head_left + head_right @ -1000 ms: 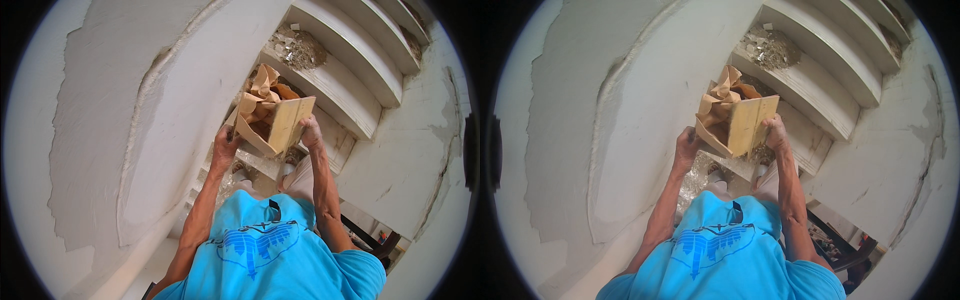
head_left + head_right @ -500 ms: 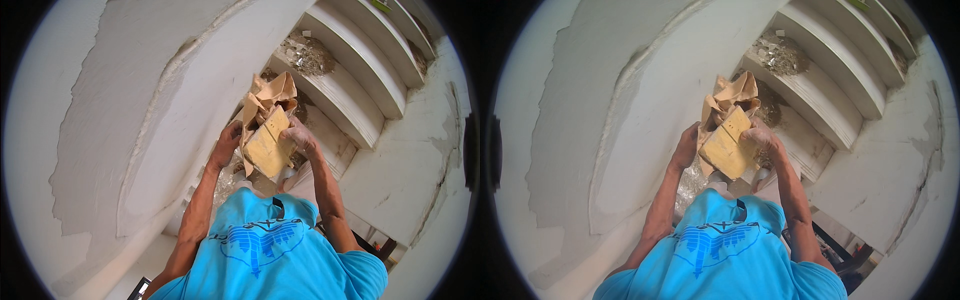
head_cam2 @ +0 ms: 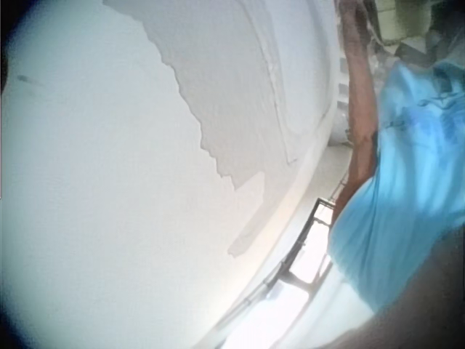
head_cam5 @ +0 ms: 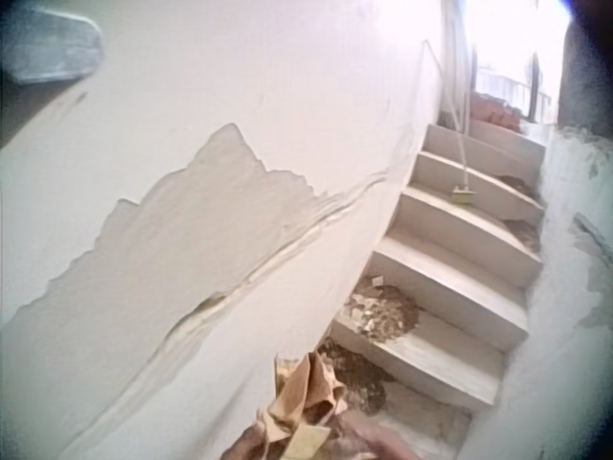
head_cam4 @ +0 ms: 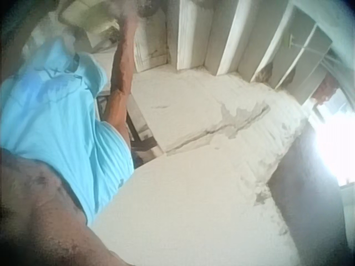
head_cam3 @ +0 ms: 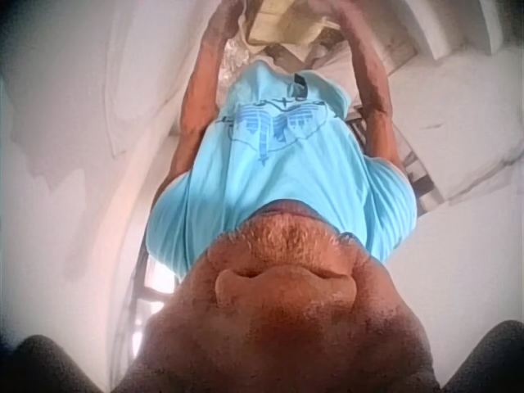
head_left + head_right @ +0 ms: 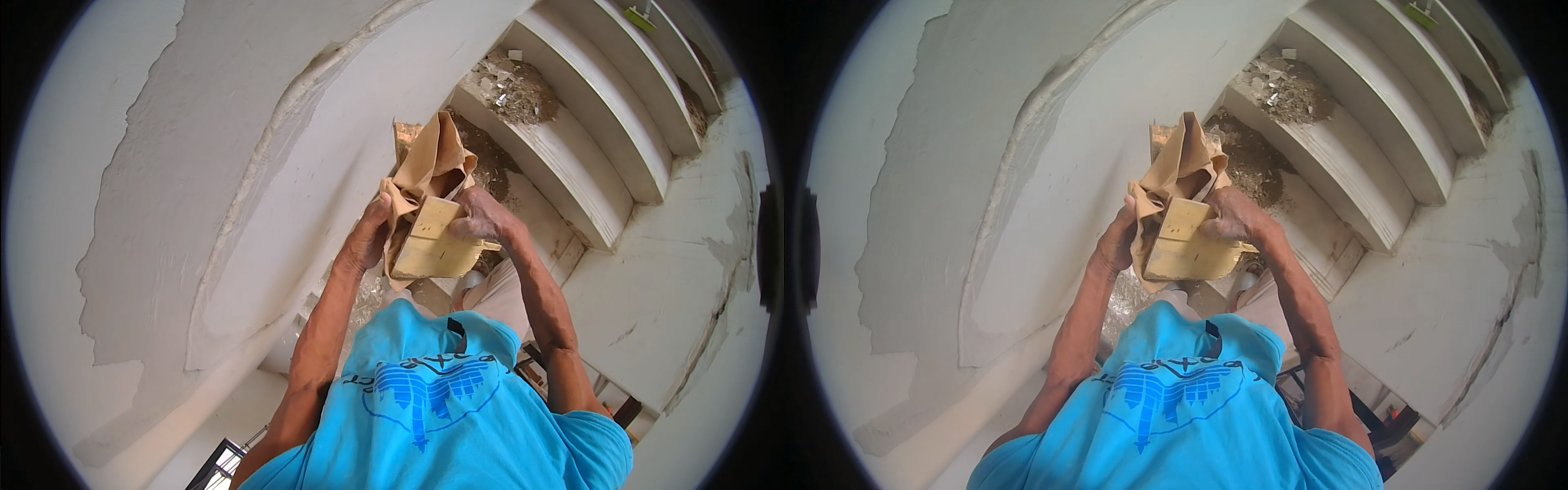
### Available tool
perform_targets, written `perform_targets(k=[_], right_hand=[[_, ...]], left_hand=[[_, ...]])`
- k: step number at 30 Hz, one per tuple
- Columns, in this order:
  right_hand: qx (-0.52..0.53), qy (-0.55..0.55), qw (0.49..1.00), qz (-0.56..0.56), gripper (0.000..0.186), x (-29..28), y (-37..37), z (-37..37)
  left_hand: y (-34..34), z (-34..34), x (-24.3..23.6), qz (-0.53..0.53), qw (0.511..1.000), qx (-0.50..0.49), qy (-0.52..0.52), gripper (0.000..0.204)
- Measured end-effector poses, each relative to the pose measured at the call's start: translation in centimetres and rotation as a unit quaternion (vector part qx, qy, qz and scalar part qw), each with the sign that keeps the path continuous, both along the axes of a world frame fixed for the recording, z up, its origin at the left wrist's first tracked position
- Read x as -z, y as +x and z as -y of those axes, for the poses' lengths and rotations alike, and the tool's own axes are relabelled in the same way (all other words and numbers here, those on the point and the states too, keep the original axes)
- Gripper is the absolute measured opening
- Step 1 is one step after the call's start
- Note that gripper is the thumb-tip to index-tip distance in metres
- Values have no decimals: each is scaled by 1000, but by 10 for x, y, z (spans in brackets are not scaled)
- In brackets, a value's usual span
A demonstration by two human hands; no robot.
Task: The person applies plaster to the underside of a staircase using a trowel and a wooden board to smooth the surface.
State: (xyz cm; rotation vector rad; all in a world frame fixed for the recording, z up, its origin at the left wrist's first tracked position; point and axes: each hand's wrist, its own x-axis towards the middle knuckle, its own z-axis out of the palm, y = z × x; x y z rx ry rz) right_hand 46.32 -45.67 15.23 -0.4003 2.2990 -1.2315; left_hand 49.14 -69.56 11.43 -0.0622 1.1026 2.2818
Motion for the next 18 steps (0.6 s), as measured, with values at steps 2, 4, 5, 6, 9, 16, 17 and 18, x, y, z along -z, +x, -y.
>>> perform_targets(k=[2, 4, 5, 6, 9, 16, 17, 18], right_hand=[[-89, 106, 990, 2, 41, -1, -6, 1], [-136, 123, 982, -53, 39, 9, -5, 3], [-155, 134, 977, -65, 38, 13, -5, 5], [-173, 145, 971, -77, 38, 17, -5, 7], [-204, 148, 962, -102, 37, 20, -2, 11], [-213, 160, 953, -147, 32, 38, 4, 15], [-212, 171, 949, -156, 30, 41, 4, 16], [-210, 183, 946, -164, 29, 45, 4, 18]], left_hand=[[3, 6, 4, 8, 999, 15, -43, 77], [4, 8, 14, 18, 997, 15, -67, 75], [4, 7, 12, 24, 997, 17, -66, 72], [4, 4, 8, 29, 997, 18, -66, 70], [5, 3, 15, 28, 996, 13, -82, 61], [6, -5, 16, 40, 990, -27, -131, 49], [7, -5, 19, 36, 990, -36, -133, 49], [8, -4, 25, 33, 989, -45, -136, 49]])
